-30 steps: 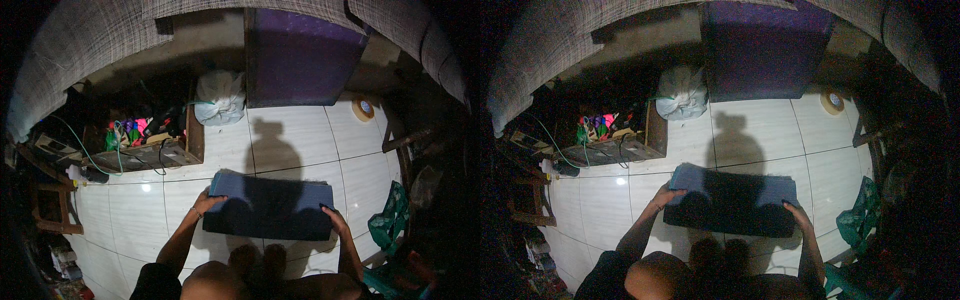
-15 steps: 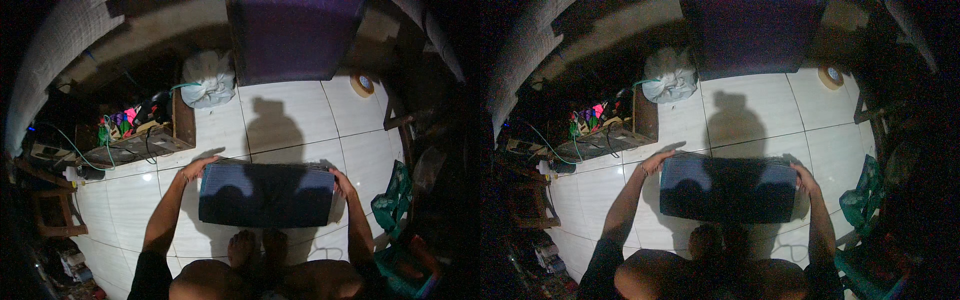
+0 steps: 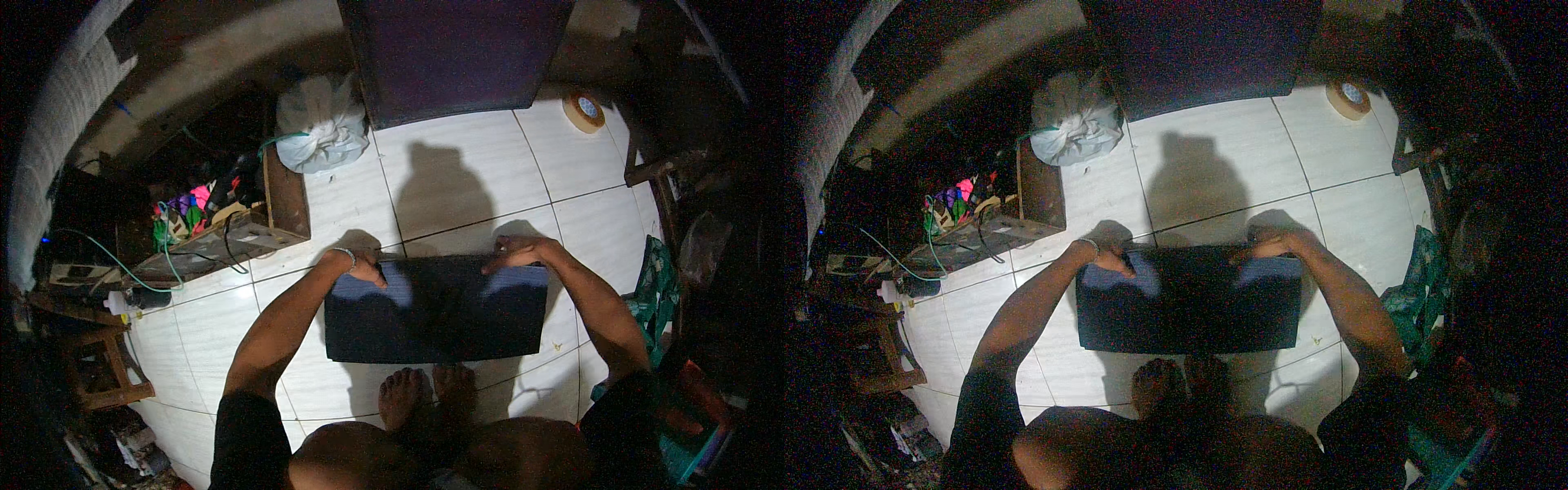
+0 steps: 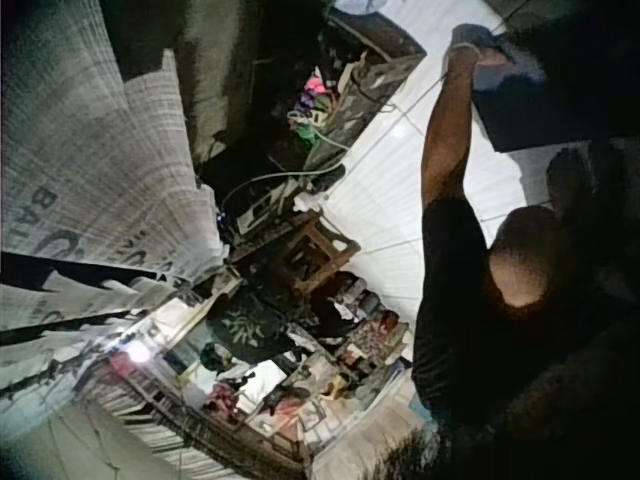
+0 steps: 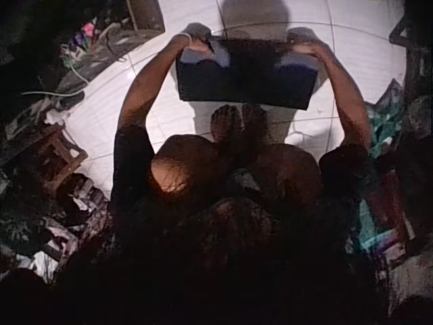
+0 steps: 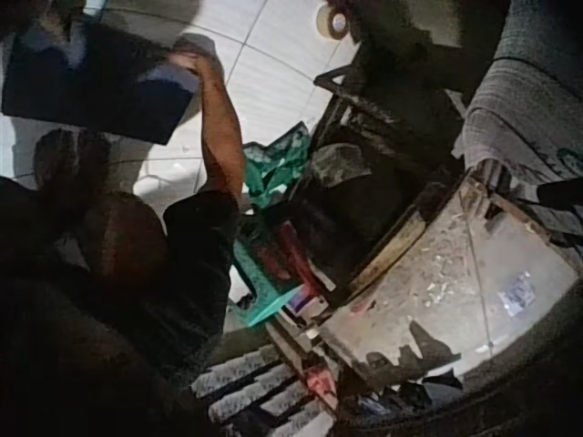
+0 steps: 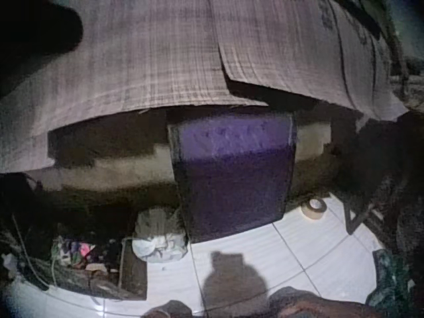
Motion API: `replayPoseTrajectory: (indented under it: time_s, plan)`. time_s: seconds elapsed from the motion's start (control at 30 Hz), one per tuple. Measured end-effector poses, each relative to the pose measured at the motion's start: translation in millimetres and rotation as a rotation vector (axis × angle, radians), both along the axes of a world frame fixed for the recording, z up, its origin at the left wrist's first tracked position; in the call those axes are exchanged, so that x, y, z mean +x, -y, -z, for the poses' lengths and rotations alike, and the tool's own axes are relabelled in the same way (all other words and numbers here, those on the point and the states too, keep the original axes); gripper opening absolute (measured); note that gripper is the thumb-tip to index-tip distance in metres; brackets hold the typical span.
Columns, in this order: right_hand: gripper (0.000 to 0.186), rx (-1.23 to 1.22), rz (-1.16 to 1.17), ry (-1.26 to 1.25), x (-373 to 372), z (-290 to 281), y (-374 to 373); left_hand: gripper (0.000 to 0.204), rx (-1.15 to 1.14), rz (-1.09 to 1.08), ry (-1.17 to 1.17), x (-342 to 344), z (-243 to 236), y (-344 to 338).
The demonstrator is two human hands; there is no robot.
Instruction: The person uses a hand-held hair dryer to dry ink on printed fabric panels, then folds the panels and hangs them on a wire line before stacking them on the floor.
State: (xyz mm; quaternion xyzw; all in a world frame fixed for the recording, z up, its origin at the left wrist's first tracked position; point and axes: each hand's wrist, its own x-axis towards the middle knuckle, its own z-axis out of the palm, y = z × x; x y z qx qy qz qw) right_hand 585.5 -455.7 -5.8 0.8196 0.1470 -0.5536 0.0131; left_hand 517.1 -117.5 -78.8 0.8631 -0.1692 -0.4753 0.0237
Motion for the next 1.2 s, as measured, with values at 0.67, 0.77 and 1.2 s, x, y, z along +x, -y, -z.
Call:
replayPoseTrajectory:
  time_s: [0.67, 0.77, 1.2]
  plan:
    - [0.054, 0.364, -0.118, 0.947, -96.1, -71.6, 14.2, 0.052, -0.002, -0.289, 0.666, -90.8, -153.2, 12.1]
    - [0.058, 0.273, -0.023, 0.955, -109.2, -72.0, 9.6, 0.055, -0.005, -0.375, 0.783, -102.2, -158.7, 24.3]
    - [0.066, 0.286, 0.051, 0.791, -70.5, -60.6, 15.1, 0.069, -0.071, -0.335, 0.79, -70.0, -129.3, 31.8]
